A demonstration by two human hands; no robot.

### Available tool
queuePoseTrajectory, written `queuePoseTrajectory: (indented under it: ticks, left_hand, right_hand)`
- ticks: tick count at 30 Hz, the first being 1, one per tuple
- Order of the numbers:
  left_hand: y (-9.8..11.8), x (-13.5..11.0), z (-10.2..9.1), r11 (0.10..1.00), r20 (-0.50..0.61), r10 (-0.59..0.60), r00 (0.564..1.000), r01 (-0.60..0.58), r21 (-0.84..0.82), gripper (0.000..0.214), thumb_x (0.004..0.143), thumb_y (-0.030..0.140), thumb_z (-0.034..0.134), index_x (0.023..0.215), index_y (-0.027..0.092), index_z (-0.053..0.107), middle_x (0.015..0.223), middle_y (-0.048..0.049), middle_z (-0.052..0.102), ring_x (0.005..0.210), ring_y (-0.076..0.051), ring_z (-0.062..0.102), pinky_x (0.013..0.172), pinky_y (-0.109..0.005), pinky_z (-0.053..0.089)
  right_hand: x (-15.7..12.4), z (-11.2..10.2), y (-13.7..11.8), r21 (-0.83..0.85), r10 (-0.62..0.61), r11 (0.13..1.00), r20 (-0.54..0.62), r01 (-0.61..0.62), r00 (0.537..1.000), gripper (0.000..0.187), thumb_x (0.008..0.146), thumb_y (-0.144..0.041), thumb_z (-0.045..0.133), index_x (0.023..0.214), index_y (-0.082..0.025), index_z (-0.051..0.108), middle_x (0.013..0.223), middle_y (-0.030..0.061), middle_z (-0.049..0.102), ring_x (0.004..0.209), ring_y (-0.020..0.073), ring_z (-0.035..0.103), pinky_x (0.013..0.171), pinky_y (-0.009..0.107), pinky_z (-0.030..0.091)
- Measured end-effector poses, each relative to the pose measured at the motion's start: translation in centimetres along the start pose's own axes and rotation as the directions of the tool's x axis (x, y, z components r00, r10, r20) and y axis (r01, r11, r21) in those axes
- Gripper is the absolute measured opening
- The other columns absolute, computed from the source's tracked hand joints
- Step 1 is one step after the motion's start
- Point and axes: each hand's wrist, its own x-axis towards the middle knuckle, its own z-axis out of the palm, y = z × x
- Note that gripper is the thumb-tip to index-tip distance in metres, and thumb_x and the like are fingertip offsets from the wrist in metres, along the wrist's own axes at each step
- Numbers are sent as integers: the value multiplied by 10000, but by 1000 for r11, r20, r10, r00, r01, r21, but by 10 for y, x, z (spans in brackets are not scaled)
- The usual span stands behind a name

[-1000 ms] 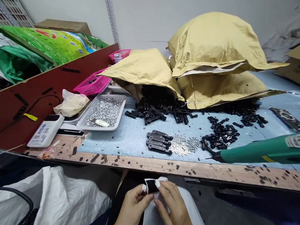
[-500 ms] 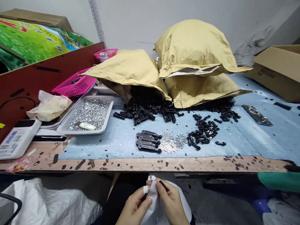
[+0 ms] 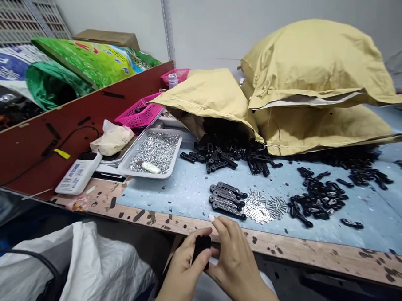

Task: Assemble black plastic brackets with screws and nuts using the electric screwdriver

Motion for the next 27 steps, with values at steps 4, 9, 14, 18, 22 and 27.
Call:
queuePoseTrajectory:
  ticks: [4, 9, 14, 18, 22, 27]
  left_hand:
    - [3, 13, -9, 964, -7, 123, 992, -118, 237, 311, 948, 341, 420, 1134, 274, 660, 1377, -35, 486, 1283, -253, 426, 1064, -417, 377]
    - [4, 30, -13, 758, 198, 337, 920, -390, 522, 336, 938, 198, 397, 1205, 287, 580, 1433, -11, 419, 1303, -217, 398, 1044, -381, 416]
    - [1, 59, -5, 482, 176, 482, 858, -428, 765, 459, 900, 84, 376, 1321, 236, 476, 1418, -36, 447, 1304, -255, 365, 992, -441, 366]
    - [-5, 67, -1, 400, 159, 560, 813, -434, 807, 421, 880, 78, 402, 1243, 234, 550, 1259, -5, 601, 1182, -247, 466, 954, -423, 281]
    - [-6, 60, -1, 384, 173, 582, 795, -455, 803, 376, 884, 96, 405, 1190, 209, 592, 1197, -16, 638, 1101, -239, 495, 954, -405, 234]
    - [-7, 58, -2, 368, 197, 571, 797, -463, 807, 389, 875, 84, 410, 1199, 208, 585, 1214, -6, 629, 1106, -223, 485, 962, -394, 219]
  right_hand:
    - [1, -15, 9, 106, 191, 972, 160, -209, 968, 521, 839, -203, 508, 1338, -250, 370, 1192, 135, 478, 1004, 273, 557, 750, 389, 541]
    - [16, -34, 12, 311, 150, 931, 153, -192, 977, 129, 888, -188, 455, 902, -212, 582, 1000, 85, 503, 757, 160, 565, 664, 280, 508]
    - [30, -32, 39, 475, 507, 739, 74, -478, 858, 235, 867, -360, 546, 713, -183, 573, 899, 71, 491, 659, 143, 521, 473, 221, 444]
    - [37, -16, 61, 639, 681, 477, 165, -604, 713, 333, 728, -478, 665, 660, -160, 598, 956, 84, 463, 591, 119, 463, 336, 197, 363]
    - [41, -2, 64, 664, 714, 405, 200, -629, 671, 380, 664, -495, 702, 566, -157, 559, 864, 55, 439, 557, 105, 420, 314, 192, 366]
    - [47, -1, 64, 638, 724, 400, 219, -658, 654, 369, 650, -456, 706, 526, -156, 533, 843, 49, 446, 511, 88, 415, 307, 195, 344]
